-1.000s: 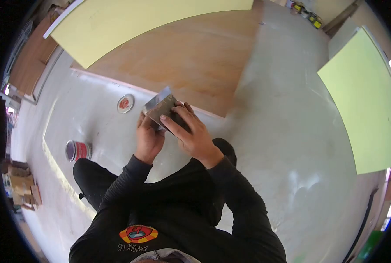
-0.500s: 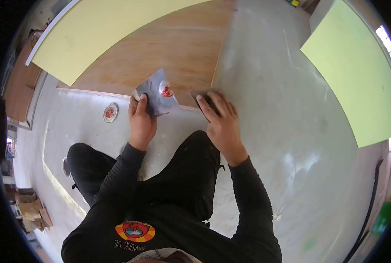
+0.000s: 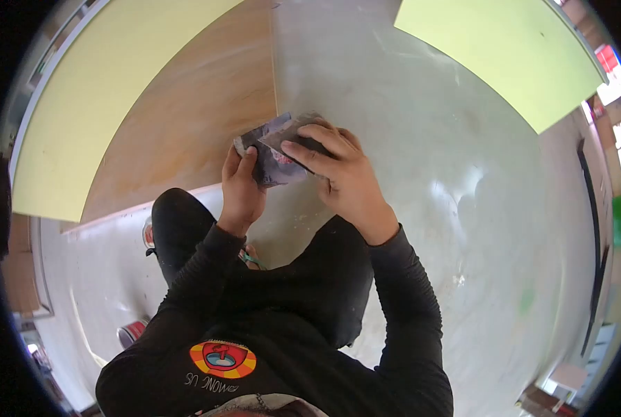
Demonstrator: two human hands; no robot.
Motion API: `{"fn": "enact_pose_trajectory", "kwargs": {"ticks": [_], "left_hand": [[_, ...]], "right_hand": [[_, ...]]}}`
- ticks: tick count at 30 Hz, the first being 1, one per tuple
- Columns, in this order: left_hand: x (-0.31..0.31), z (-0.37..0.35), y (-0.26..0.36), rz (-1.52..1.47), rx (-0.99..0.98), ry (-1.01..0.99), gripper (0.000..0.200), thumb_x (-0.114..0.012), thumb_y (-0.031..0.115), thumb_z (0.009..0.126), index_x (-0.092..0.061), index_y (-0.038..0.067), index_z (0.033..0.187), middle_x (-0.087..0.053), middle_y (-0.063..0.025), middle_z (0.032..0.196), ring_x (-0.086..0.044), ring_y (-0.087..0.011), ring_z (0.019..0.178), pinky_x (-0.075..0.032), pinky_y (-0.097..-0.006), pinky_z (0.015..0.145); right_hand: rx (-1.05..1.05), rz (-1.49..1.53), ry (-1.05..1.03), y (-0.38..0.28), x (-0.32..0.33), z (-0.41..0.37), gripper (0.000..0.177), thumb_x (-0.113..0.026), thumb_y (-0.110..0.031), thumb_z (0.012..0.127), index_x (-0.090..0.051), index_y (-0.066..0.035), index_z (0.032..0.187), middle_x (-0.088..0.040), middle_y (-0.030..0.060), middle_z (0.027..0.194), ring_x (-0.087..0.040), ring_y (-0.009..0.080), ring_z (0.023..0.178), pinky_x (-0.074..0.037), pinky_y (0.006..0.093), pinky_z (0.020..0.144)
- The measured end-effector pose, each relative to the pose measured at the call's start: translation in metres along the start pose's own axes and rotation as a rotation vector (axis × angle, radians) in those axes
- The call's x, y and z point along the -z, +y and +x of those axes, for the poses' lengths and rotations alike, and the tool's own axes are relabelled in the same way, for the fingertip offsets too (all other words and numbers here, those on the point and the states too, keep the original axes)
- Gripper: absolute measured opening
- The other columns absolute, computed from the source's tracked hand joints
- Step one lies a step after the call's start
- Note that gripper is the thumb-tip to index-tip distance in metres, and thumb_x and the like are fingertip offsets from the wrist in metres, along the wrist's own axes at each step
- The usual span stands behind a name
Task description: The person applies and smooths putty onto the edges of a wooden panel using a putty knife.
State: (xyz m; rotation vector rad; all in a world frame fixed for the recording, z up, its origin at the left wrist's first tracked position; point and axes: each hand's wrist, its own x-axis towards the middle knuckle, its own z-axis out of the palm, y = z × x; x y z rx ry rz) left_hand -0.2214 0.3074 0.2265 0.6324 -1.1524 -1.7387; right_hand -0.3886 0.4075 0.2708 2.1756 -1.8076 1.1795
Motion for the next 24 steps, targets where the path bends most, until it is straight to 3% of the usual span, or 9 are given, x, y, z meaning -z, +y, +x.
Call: {"fn": "enact_pose_trajectory", "kwargs": {"ticks": [1,4,6,9,11,13,16,19,24], "left_hand": [[-0.002,0.002,0.001,-0.265,0.181,-0.018,0.026,-0.04,0.011,0.103,-0.046,0.001,0.126,-0.061,-0.0115,0.116,-0.063,-0.0222,0.106,-0.055,-0.0397,0.091],[0.007,0.012,-0.001,-0.32,0.167,-0.118,0.028,-0.037,0.01,0.102,-0.046,0.003,0.128,-0.061,-0.0124,0.12,-0.064,-0.0261,0.109,-0.057,-0.046,0.092],[0.011,0.017,0.0,-0.388,0.164,-0.144,0.028,-0.038,0.01,0.103,-0.046,0.004,0.128,-0.06,-0.0112,0.122,-0.063,-0.025,0.109,-0.056,-0.0438,0.091],[0.022,0.031,-0.003,-0.42,0.103,-0.157,0.027,-0.041,0.012,0.103,-0.045,0.006,0.13,-0.059,-0.0078,0.124,-0.062,-0.0224,0.109,-0.055,-0.0393,0.09],[0.023,0.036,-0.011,-0.398,0.017,-0.15,0.027,-0.043,0.014,0.103,-0.045,0.007,0.13,-0.059,-0.0057,0.124,-0.062,-0.021,0.109,-0.053,-0.037,0.09],[0.018,0.039,-0.012,-0.275,-0.057,-0.01,0.02,-0.044,0.013,0.104,-0.046,0.005,0.122,-0.058,-0.0023,0.111,-0.055,-0.0093,0.1,-0.047,-0.0281,0.088],[0.025,0.043,-0.022,-0.132,-0.12,-0.028,0.028,-0.045,0.019,0.104,-0.044,0.007,0.129,-0.058,-0.0041,0.117,-0.058,-0.0153,0.107,-0.048,-0.0324,0.09],[0.03,0.047,-0.022,0.106,-0.191,-0.114,0.025,-0.043,0.018,0.104,-0.045,0.003,0.125,-0.058,-0.0077,0.117,-0.059,-0.0175,0.104,-0.047,-0.0312,0.085],[0.044,0.029,-0.003,0.448,-0.312,-0.236,0.025,-0.044,0.018,0.103,-0.046,-0.001,0.118,-0.061,-0.01,0.111,-0.059,-0.0187,0.097,-0.047,-0.0316,0.08]], "right_hand": [[-0.046,0.074,0.004,-0.003,-0.005,-0.004,0.068,-0.056,0.017,0.062,-0.069,-0.017,0.119,-0.058,0.0095,0.126,-0.053,0.0327,0.124,-0.045,0.0436,0.1],[-0.142,0.129,0.053,-0.005,-0.02,-0.025,0.071,-0.059,0.016,0.063,-0.067,-0.019,0.124,-0.055,0.0126,0.13,-0.053,0.0358,0.123,-0.048,0.0402,0.098],[-0.195,0.121,0.08,0.006,-0.024,-0.04,0.072,-0.059,0.016,0.064,-0.066,-0.021,0.125,-0.054,0.0154,0.131,-0.053,0.0379,0.122,-0.049,0.0379,0.097],[-0.347,0.044,0.065,0.002,-0.028,-0.048,0.055,-0.06,0.012,0.077,-0.064,-0.011,0.126,-0.06,0.0167,0.121,-0.061,0.0352,0.112,-0.052,0.0375,0.091],[-0.737,0.693,0.743,-0.012,-0.038,-0.046,0.025,-0.057,0.002,0.093,-0.062,0.003,0.117,-0.065,0.0159,0.109,-0.069,0.0276,0.093,-0.058,0.0352,0.077],[-0.756,0.805,0.831,-0.033,-0.047,-0.033,0.02,-0.056,-0.003,0.095,-0.06,0.004,0.114,-0.065,0.0155,0.105,-0.068,0.0257,0.086,-0.058,0.035,0.069],[-0.798,1.076,0.966,-0.053,-0.072,-0.02,0.022,-0.055,-0.013,0.099,-0.053,0.006,0.11,-0.065,0.0137,0.096,-0.068,0.0226,0.073,-0.058,0.0362,0.053],[-0.956,0.983,1.004,-0.053,-0.092,-0.005,0.02,-0.054,-0.01,0.098,-0.053,0.008,0.107,-0.065,0.0138,0.093,-0.067,0.0221,0.071,-0.057,0.0359,0.053],[-0.997,0.799,0.977,-0.045,-0.108,0.016,0.015,-0.053,-0.009,0.097,-0.056,0.005,0.102,-0.066,0.0137,0.093,-0.067,0.0224,0.071,-0.055,0.0361,0.049]]}}
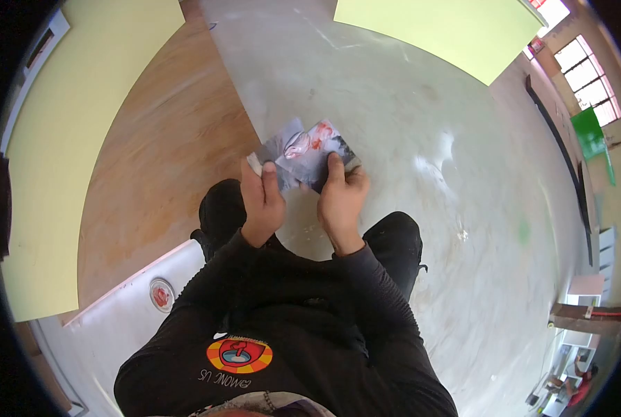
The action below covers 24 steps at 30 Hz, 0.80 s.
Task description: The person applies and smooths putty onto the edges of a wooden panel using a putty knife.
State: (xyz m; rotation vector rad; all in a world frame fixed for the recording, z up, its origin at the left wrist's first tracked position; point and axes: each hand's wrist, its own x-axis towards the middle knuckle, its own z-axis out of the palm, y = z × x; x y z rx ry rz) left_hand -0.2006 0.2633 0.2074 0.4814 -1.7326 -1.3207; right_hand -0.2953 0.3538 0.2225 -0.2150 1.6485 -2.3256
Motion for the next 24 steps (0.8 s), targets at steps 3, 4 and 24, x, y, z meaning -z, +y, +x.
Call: {"fn": "enact_pose_trajectory", "kwargs": {"ticks": [3,4,24], "left_hand": [[0.018,-0.004,-0.015,0.091,0.04,-0.158,0.033,-0.043,0.017,0.103,-0.041,-0.005,0.128,-0.063,-0.0178,0.109,-0.066,-0.0253,0.091,-0.05,-0.0343,0.066],[0.019,-0.001,-0.027,-0.024,0.035,-0.138,0.032,-0.043,0.016,0.103,-0.041,-0.003,0.129,-0.062,-0.0167,0.114,-0.066,-0.0271,0.095,-0.052,-0.0351,0.068],[0.033,0.044,-0.03,-1.037,0.452,0.24,0.024,-0.037,0.011,0.102,-0.041,0.008,0.126,-0.057,-0.0104,0.121,-0.062,-0.0235,0.109,-0.059,-0.0432,0.083]], "right_hand": [[0.073,0.057,0.02,-0.028,-0.028,0.001,0.016,-0.055,-0.012,0.098,-0.057,0.003,0.102,-0.065,0.0106,0.092,-0.065,0.0188,0.07,-0.054,0.0329,0.051],[0.133,0.195,-0.01,-0.04,-0.037,0.0,0.018,-0.056,-0.015,0.098,-0.057,0.003,0.103,-0.065,0.0083,0.091,-0.063,0.0153,0.07,-0.052,0.0289,0.053],[0.683,-0.973,-0.661,-0.022,-0.055,0.005,0.044,-0.055,-0.001,0.094,-0.05,-0.008,0.137,-0.059,0.0217,0.116,-0.064,0.0404,0.093,-0.054,0.0398,0.08]]}}
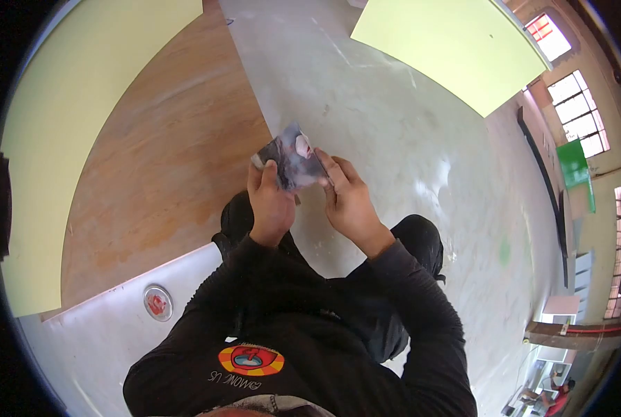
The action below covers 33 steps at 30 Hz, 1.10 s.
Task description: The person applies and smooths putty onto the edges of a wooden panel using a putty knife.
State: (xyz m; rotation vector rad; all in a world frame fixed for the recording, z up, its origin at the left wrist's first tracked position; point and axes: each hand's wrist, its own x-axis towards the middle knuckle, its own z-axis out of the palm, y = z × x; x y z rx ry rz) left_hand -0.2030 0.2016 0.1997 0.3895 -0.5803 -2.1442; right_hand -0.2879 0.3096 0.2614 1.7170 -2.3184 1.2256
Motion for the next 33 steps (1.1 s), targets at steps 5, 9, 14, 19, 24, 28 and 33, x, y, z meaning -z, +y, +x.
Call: {"fn": "enact_pose_trajectory", "kwargs": {"ticks": [5,9,14,19,24,28,33], "left_hand": [[-0.008,0.005,0.004,-0.078,0.026,0.038,0.025,-0.043,0.012,0.102,-0.049,0.004,0.125,-0.06,-0.0116,0.122,-0.063,-0.0247,0.107,-0.057,-0.0404,0.083],[-0.005,0.026,0.002,-0.088,-0.055,0.029,0.026,-0.042,0.01,0.102,-0.049,0.005,0.127,-0.06,-0.0096,0.122,-0.062,-0.0222,0.109,-0.055,-0.0419,0.088],[-0.013,0.03,-0.001,0.242,-0.283,0.015,0.022,-0.042,0.01,0.104,-0.046,0.0,0.123,-0.059,-0.0062,0.113,-0.054,-0.0117,0.103,-0.044,-0.0277,0.092],[-0.019,0.03,0.011,0.541,-0.404,0.006,0.022,-0.041,0.009,0.104,-0.046,-0.001,0.123,-0.059,-0.0065,0.11,-0.053,-0.0102,0.099,-0.044,-0.0257,0.087],[-0.02,0.034,0.015,0.48,-0.342,0.011,0.023,-0.042,0.009,0.103,-0.047,0.001,0.124,-0.06,-0.0065,0.111,-0.057,-0.0115,0.099,-0.047,-0.0261,0.088],[-0.022,0.039,0.024,-0.025,-0.062,-0.041,0.026,-0.042,0.011,0.103,-0.049,0.003,0.127,-0.061,-0.0078,0.119,-0.06,-0.0171,0.108,-0.05,-0.0328,0.092],[-0.017,0.042,0.024,-0.024,-0.22,-0.084,0.028,-0.042,0.011,0.103,-0.048,0.003,0.129,-0.059,-0.0076,0.123,-0.058,-0.0182,0.112,-0.05,-0.0349,0.094]], "right_hand": [[-0.089,-0.24,-0.304,0.017,0.035,0.002,0.057,-0.055,0.005,0.085,-0.047,-0.008,0.139,-0.058,0.0217,0.118,-0.063,0.0419,0.096,-0.054,0.0438,0.079],[0.075,-0.349,-0.158,0.021,0.075,0.04,0.063,-0.055,0.011,0.07,-0.059,-0.009,0.129,-0.059,0.0156,0.125,-0.063,0.0391,0.102,-0.054,0.042,0.082],[0.441,-0.498,-0.307,0.013,0.059,0.061,0.057,-0.06,0.012,0.065,-0.069,-0.011,0.116,-0.062,0.0097,0.124,-0.053,0.0327,0.125,-0.043,0.0451,0.099],[0.466,-0.486,-0.273,0.012,0.059,0.08,0.056,-0.061,0.011,0.066,-0.069,-0.012,0.116,-0.063,0.0063,0.125,-0.053,0.0319,0.126,-0.041,0.0424,0.097],[0.466,-0.165,-0.289,0.032,0.054,0.093,0.067,-0.062,0.012,0.063,-0.064,-0.013,0.126,-0.058,0.0056,0.132,-0.05,0.0346,0.128,-0.042,0.0445,0.101],[0.296,0.088,-0.248,0.047,0.035,0.071,0.072,-0.048,0.025,0.065,-0.063,-0.008,0.127,-0.056,0.015,0.136,-0.048,0.0386,0.131,-0.044,0.0417,0.105],[-0.013,0.2,-0.089,0.056,0.049,0.059,0.039,-0.054,0.009,0.085,-0.06,-0.002,0.122,-0.063,0.0129,0.123,-0.062,0.0285,0.113,-0.051,0.0381,0.095]]}}
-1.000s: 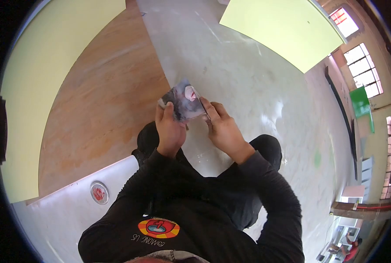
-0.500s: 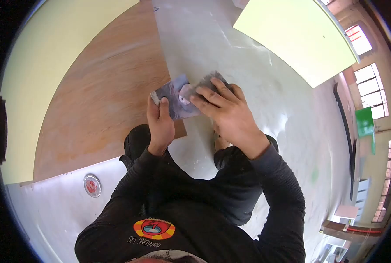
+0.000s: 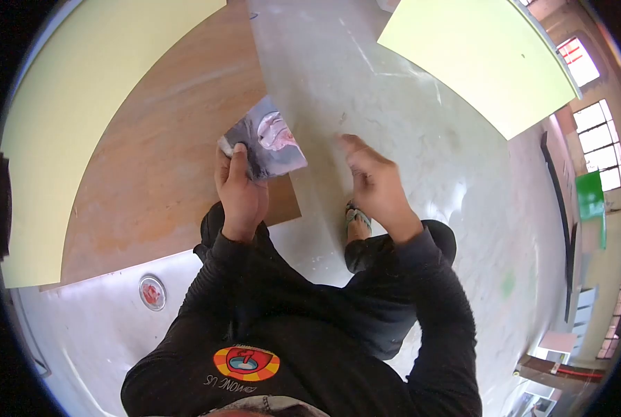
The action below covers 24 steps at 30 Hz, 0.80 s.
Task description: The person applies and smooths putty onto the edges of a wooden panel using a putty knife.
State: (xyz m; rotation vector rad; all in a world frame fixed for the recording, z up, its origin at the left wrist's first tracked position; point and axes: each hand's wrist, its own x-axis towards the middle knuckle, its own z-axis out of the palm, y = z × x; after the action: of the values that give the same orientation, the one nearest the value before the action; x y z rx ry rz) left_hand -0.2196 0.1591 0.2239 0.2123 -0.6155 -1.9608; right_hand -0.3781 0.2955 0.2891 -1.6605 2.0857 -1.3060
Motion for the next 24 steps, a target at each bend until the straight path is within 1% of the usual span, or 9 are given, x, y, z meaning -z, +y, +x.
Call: {"fn": "enact_pose_trajectory", "kwargs": {"ticks": [1,4,9,11,14,18,20,21,24], "left_hand": [[0.004,0.003,-0.004,0.144,-0.081,0.059,0.028,-0.041,0.011,0.104,-0.046,0.002,0.13,-0.058,-0.0075,0.123,-0.058,-0.0179,0.113,-0.049,-0.0348,0.095],[0.005,0.001,-0.016,0.385,-0.219,0.109,0.028,-0.041,0.012,0.104,-0.043,0.002,0.131,-0.056,-0.0078,0.122,-0.057,-0.0175,0.111,-0.046,-0.0336,0.096],[-0.006,-0.013,-0.011,0.671,-0.368,0.044,0.028,-0.042,0.013,0.104,-0.043,0.0,0.129,-0.056,-0.0093,0.119,-0.055,-0.017,0.107,-0.044,-0.0305,0.094],[-0.01,-0.025,-0.005,1.026,-0.404,-0.056,0.021,-0.041,0.01,0.104,-0.045,-0.002,0.12,-0.056,-0.0047,0.105,-0.051,-0.0108,0.086,-0.044,-0.0243,0.072],[-0.002,-0.037,0.001,1.156,-0.296,-0.192,0.021,-0.042,0.01,0.103,-0.045,-0.002,0.12,-0.059,-0.0076,0.106,-0.058,-0.0152,0.079,-0.046,-0.0262,0.064],[0.008,-0.03,-0.012,0.688,-0.118,-0.07,0.024,-0.042,0.011,0.103,-0.045,0.001,0.124,-0.06,-0.0107,0.115,-0.067,-0.0233,0.087,-0.054,-0.0307,0.067],[-0.005,-0.023,-0.001,-0.038,0.15,0.097,0.028,-0.042,0.016,0.104,-0.044,0.005,0.129,-0.059,-0.0106,0.122,-0.066,-0.0272,0.105,-0.06,-0.0403,0.078],[-0.006,-0.021,-0.001,-0.042,0.157,0.048,0.031,-0.042,0.02,0.104,-0.043,0.008,0.132,-0.057,-0.0102,0.127,-0.062,-0.0271,0.114,-0.061,-0.0483,0.082],[-0.019,-0.023,-0.008,-0.012,0.089,0.099,0.03,-0.043,0.021,0.104,-0.043,0.007,0.131,-0.057,-0.0097,0.126,-0.062,-0.0261,0.113,-0.061,-0.0459,0.08]], "right_hand": [[-0.299,0.436,0.223,-0.005,-0.001,-0.001,0.027,-0.052,0.002,0.093,-0.06,0.003,0.119,-0.065,0.0142,0.117,-0.065,0.0249,0.106,-0.054,0.0366,0.09],[-0.392,0.872,0.408,-0.022,-0.026,-0.011,0.024,-0.053,-0.012,0.099,-0.058,0.005,0.115,-0.067,0.0113,0.105,-0.067,0.018,0.089,-0.056,0.0331,0.079],[-0.493,0.928,0.525,-0.002,-0.075,-0.013,0.021,-0.054,-0.009,0.094,-0.056,0.005,0.109,-0.066,0.014,0.1,-0.068,0.0234,0.083,-0.057,0.0397,0.063],[-0.486,0.905,0.557,0.002,-0.081,-0.004,0.021,-0.054,-0.009,0.094,-0.056,0.005,0.11,-0.066,0.0133,0.099,-0.068,0.023,0.081,-0.057,0.0392,0.062],[-0.449,0.995,0.544,-0.026,-0.063,0.013,0.021,-0.055,-0.009,0.095,-0.056,0.004,0.111,-0.066,0.0112,0.101,-0.067,0.0207,0.084,-0.056,0.0363,0.066],[-0.14,0.791,0.525,-0.028,-0.049,0.016,0.022,-0.054,-0.013,0.1,-0.055,0.003,0.116,-0.064,0.0081,0.11,-0.063,0.0159,0.098,-0.051,0.0303,0.085],[-0.021,0.745,0.462,-0.018,-0.055,0.009,0.028,-0.052,-0.015,0.102,-0.052,0.003,0.124,-0.062,0.0085,0.117,-0.059,0.0154,0.106,-0.048,0.0311,0.093],[0.005,0.759,0.506,-0.019,-0.06,0.009,0.03,-0.051,-0.015,0.103,-0.051,0.002,0.127,-0.061,0.0088,0.119,-0.058,0.0157,0.108,-0.047,0.0313,0.094],[0.047,0.755,0.555,-0.023,-0.074,0.008,0.034,-0.051,-0.015,0.103,-0.05,0.004,0.131,-0.06,0.0067,0.117,-0.056,0.0122,0.103,-0.046,0.0278,0.09]]}}
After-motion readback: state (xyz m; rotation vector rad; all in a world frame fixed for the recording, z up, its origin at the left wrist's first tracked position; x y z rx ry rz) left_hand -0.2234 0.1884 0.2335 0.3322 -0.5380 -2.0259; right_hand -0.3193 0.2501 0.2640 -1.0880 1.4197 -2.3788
